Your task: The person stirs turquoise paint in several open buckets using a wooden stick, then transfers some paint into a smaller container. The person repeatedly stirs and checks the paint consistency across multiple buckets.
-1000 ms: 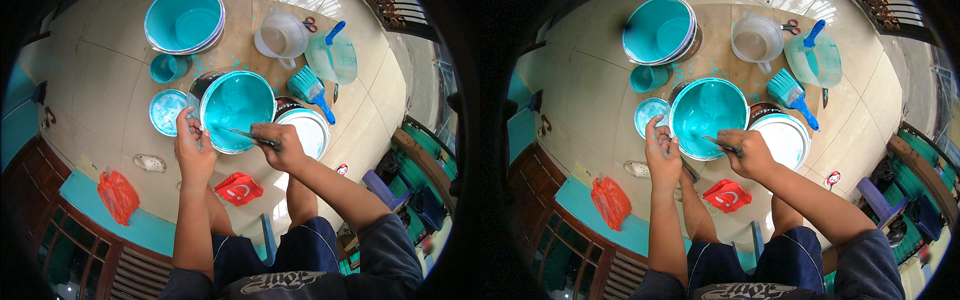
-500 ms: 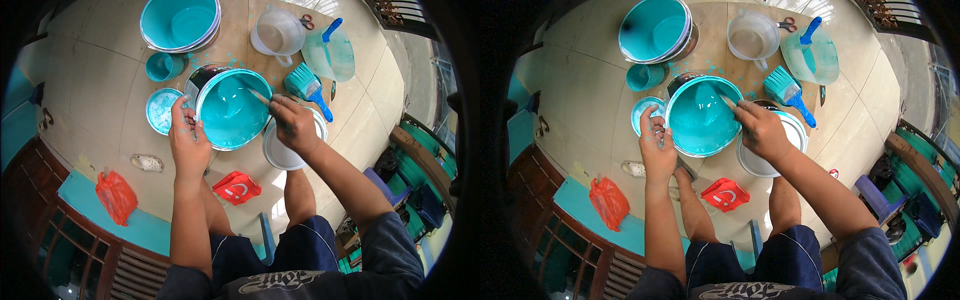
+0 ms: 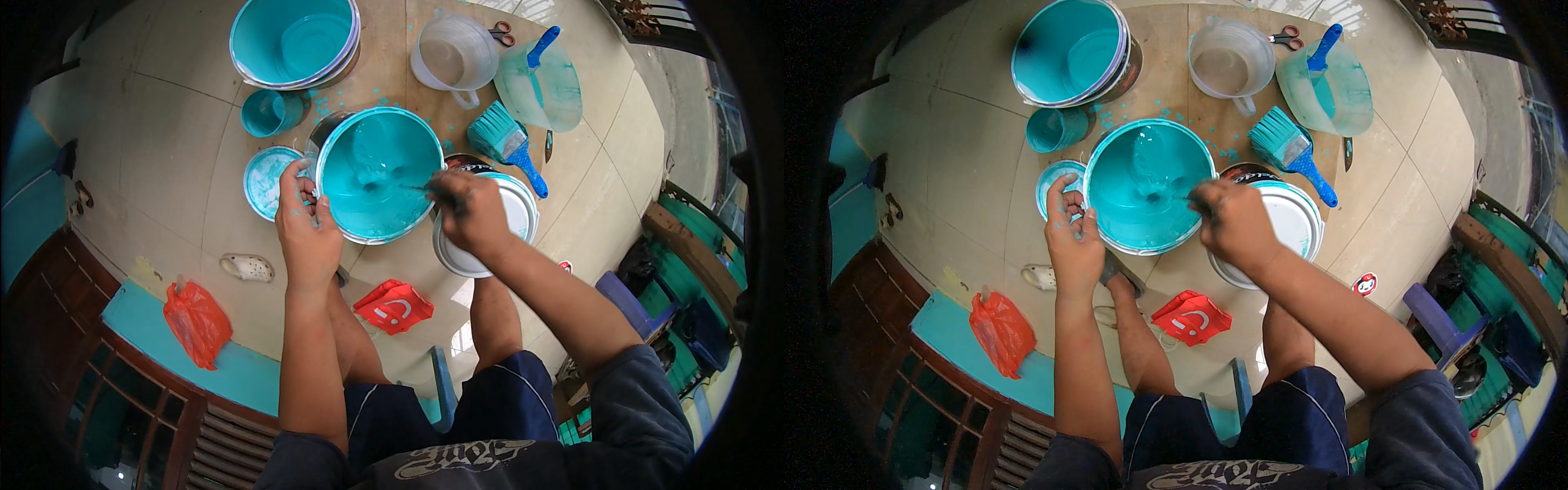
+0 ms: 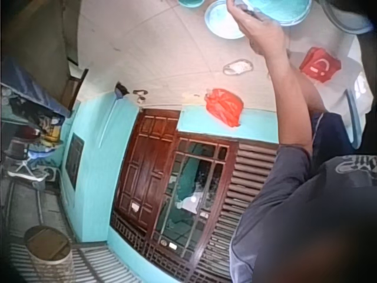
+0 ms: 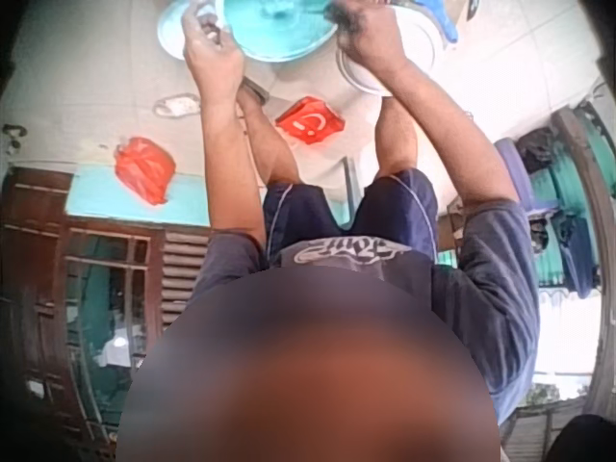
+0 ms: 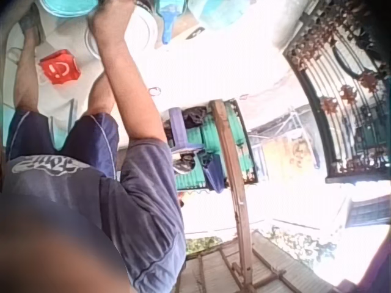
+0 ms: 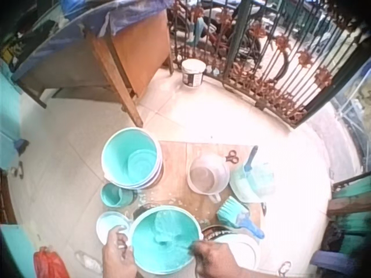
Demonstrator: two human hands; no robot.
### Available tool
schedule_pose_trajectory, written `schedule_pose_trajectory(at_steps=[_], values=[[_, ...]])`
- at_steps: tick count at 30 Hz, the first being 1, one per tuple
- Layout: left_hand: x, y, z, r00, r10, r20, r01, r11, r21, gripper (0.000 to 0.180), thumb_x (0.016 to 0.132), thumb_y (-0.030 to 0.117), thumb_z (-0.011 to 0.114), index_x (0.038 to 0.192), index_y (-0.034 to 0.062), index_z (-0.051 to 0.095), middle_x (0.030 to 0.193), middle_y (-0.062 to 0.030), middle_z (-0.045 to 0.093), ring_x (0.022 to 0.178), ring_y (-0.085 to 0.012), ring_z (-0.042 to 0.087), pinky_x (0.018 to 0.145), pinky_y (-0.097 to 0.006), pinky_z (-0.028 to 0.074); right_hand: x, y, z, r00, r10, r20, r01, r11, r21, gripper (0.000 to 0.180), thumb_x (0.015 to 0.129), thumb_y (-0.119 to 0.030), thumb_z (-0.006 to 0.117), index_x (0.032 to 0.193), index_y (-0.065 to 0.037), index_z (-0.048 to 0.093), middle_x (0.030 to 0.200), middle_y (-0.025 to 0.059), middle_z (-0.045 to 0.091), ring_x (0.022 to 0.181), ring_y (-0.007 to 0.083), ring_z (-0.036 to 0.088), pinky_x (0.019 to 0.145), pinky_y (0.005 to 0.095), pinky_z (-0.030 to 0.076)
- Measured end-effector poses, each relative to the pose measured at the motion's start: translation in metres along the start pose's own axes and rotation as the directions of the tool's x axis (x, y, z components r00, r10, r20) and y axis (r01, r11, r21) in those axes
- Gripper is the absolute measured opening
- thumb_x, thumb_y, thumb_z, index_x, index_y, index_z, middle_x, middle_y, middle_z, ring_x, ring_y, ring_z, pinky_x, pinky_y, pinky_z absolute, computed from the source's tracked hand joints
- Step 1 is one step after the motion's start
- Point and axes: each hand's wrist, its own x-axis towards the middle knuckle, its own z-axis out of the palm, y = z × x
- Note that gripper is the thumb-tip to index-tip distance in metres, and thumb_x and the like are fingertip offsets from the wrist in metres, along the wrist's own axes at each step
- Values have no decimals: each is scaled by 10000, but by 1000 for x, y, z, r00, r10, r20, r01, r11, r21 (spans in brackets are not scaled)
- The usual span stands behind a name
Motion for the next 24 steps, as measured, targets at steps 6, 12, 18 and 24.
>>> schedule_pose_trajectory(at_steps=[6,12,18,24], values=[[-6,3,4,1000,-22,15,22,999,-31,535,830,-148,545,1328,28,464,925,-117,534,834,-213,554,774,-332,479,43,13,-17,961,-235,-145,215,967,-136,229,698,76,679,910,-12,687,891,153,695,775,350,685,662,398,559],[-6,3,6,1000,-13,3,13,1000,18,543,834,-140,551,1339,34,456,931,-109,528,834,-210,556,778,-334,474,30,17,-17,935,-355,13,347,903,-255,446,675,59,709,1110,-29,669,1069,160,685,823,334,691,692,390,572],[-8,5,6,1000,-18,2,18,999,-30,543,834,-140,556,1341,19,445,935,-109,528,823,-211,552,771,-344,470,-20,2,-10,988,-126,89,137,982,-134,435,694,69,696,1117,-30,683,1049,189,694,828,359,693,728,386,583],[-9,2,7,999,-53,-1,53,998,-29,547,832,-148,553,1343,16,445,936,-109,527,828,-211,550,769,-341,469,-32,-12,3,990,132,43,-137,981,138,210,733,64,741,938,27,714,949,224,723,841,361,721,756,362,572]])
